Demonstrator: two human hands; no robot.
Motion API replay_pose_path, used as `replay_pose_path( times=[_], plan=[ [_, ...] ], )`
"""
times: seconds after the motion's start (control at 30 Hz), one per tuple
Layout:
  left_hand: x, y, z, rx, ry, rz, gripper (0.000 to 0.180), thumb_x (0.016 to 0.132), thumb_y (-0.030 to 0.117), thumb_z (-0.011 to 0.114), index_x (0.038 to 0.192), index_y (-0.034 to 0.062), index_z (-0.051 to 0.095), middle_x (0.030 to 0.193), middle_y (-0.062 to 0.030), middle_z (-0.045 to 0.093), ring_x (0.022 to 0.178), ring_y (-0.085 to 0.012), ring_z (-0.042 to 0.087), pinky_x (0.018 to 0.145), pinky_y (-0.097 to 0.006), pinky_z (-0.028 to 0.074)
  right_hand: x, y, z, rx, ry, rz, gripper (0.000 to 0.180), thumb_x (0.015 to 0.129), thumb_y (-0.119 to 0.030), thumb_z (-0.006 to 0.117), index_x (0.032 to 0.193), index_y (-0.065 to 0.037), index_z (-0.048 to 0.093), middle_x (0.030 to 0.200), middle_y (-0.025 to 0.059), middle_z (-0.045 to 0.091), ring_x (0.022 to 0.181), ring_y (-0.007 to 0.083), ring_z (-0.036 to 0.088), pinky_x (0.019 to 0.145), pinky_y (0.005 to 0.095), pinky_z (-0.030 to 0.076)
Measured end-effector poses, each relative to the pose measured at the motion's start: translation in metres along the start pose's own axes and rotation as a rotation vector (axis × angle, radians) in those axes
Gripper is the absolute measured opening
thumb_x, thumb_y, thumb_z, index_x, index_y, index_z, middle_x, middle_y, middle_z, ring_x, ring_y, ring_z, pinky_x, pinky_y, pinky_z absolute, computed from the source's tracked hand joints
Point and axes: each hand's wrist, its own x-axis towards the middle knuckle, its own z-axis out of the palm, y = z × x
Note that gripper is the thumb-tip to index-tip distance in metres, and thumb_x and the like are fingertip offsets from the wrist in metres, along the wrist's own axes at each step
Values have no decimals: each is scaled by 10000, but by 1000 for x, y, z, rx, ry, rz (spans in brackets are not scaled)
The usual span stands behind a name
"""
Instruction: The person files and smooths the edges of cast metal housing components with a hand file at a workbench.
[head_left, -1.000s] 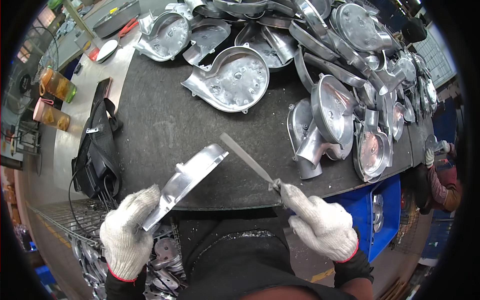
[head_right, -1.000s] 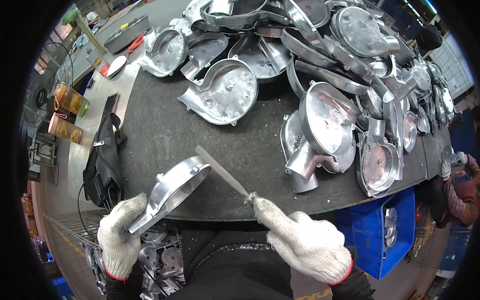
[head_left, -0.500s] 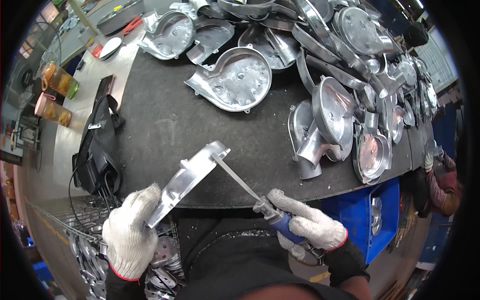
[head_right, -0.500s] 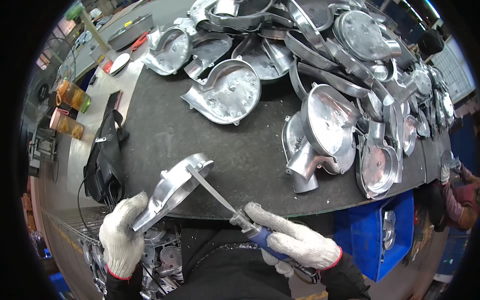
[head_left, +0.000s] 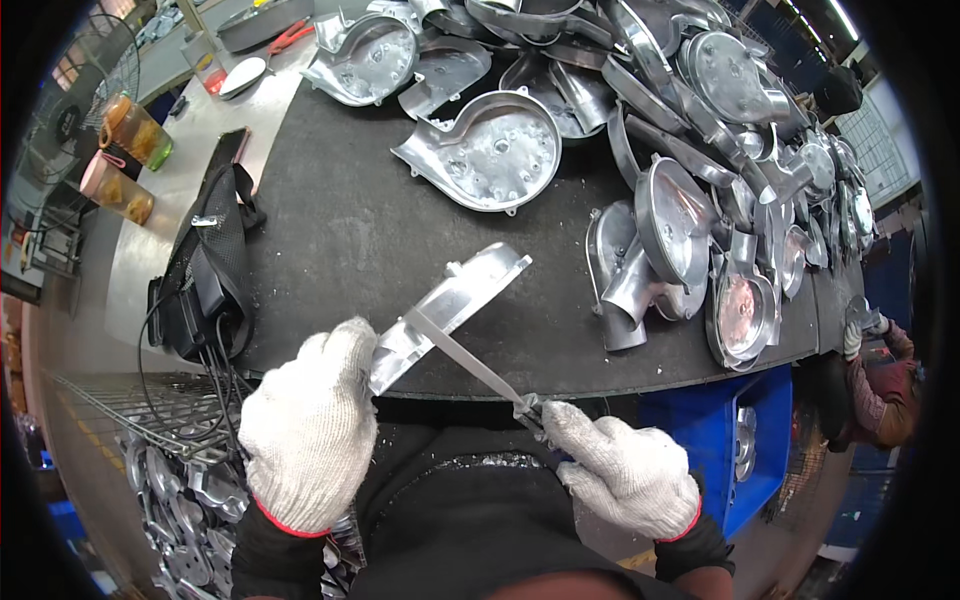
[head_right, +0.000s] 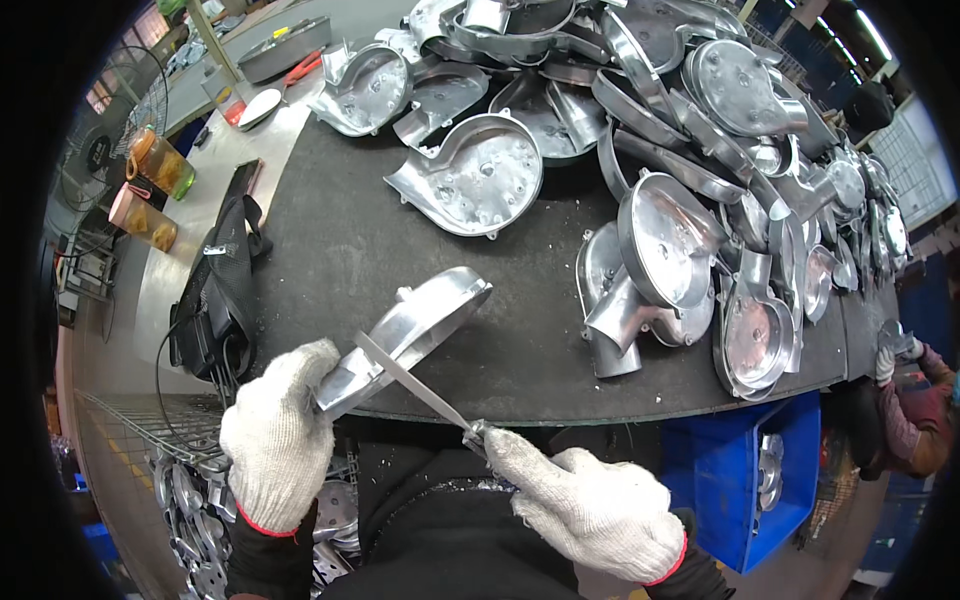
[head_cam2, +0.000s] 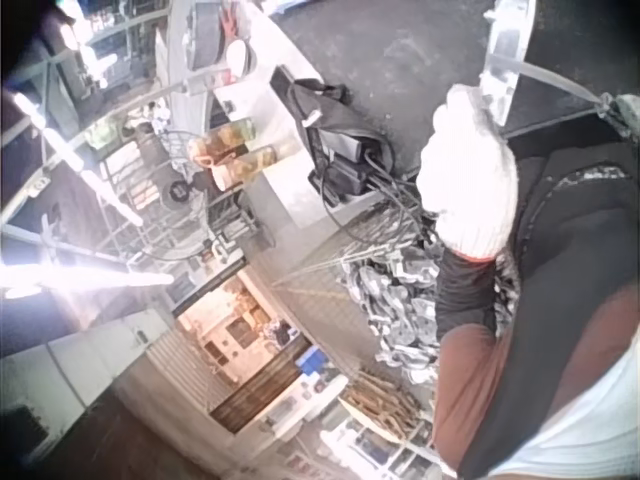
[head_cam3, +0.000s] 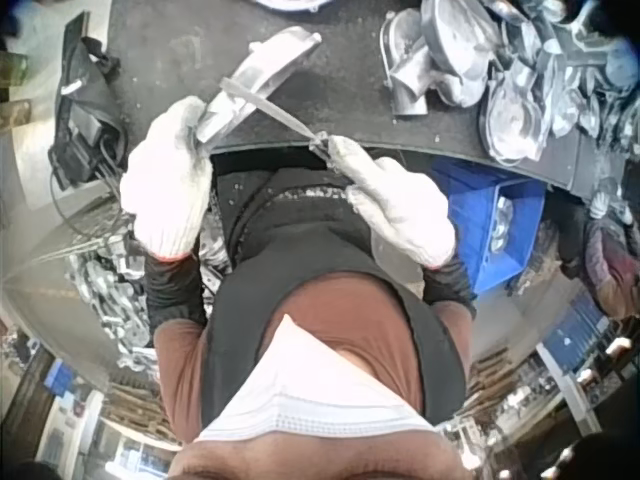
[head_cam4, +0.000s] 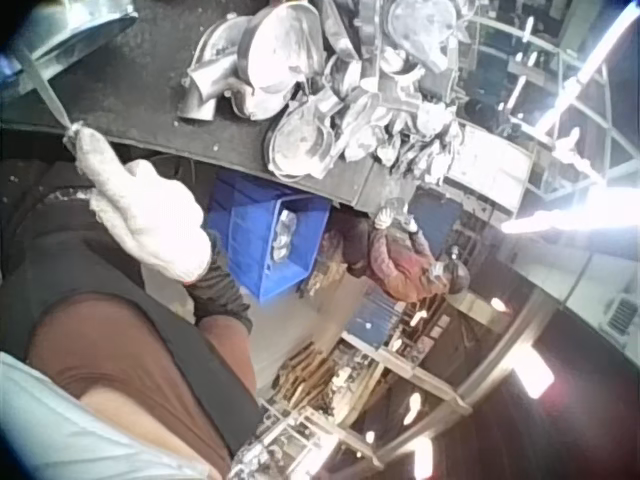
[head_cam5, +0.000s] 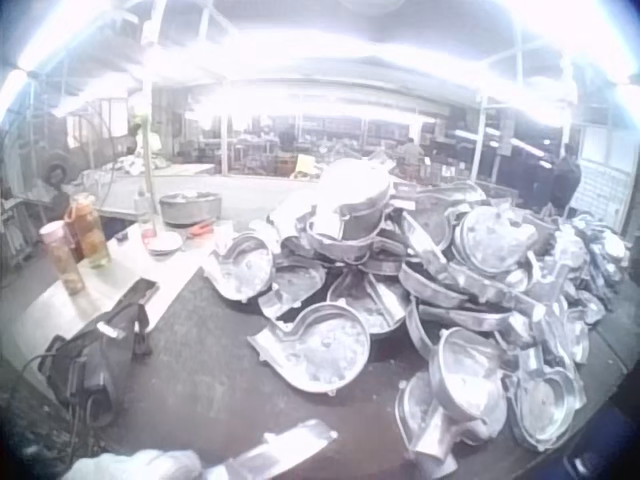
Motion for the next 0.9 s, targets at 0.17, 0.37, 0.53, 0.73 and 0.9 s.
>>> replay_pose_path(
  times=[0.17, 0.37, 0.53, 0.73, 0.9],
  plan=[
    [3, 7, -4, -6, -78, 16, 330, 850, 69, 700, 1167, 139, 640, 913, -64, 673, 681, -298, 697, 610, -413, 551, -5, -29, -4, -365, -96, 187, 594, 829, -262, 805, 1403, -302, 655, 846, 106, 658, 614, 323, 688, 548, 432, 565],
    [-1, 7, -2, 26, -71, -29, 405, 817, 89, 732, 1207, 140, 635, 910, -65, 674, 676, -289, 695, 607, -408, 549, 6, -18, -13, -250, -141, 175, 600, 843, -240, 775, 1426, -265, 634, 910, 114, 693, 680, 322, 715, 602, 423, 583],
    [-6, 4, 3, -7, -34, -1, 399, 814, 89, 727, 1200, 148, 644, 893, -60, 665, 661, -288, 680, 603, -404, 540, -1, 9, -6, 540, -369, 320, 677, 931, -166, 636, 1575, -78, 448, 1093, 148, 751, 759, 280, 730, 677, 348, 580],
    [-4, 4, 4, -13, -49, -23, 370, 818, 61, 707, 1169, 160, 647, 882, -69, 669, 673, -301, 698, 603, -415, 544, 5, 16, 0, 1053, -577, 451, 682, 1055, -201, 502, 1685, -163, 241, 950, 28, 631, 695, 107, 548, 679, 256, 519],
    [-6, 1, 6, -16, -5, -25, 337, 835, 71, 705, 1152, 164, 642, 863, -72, 665, 662, -307, 700, 591, -418, 543, 3, 10, 5, 1016, -483, 484, 691, 1046, -184, 496, 1687, -165, 239, 935, 24, 621, 718, 106, 545, 692, 262, 515]
  ],
)
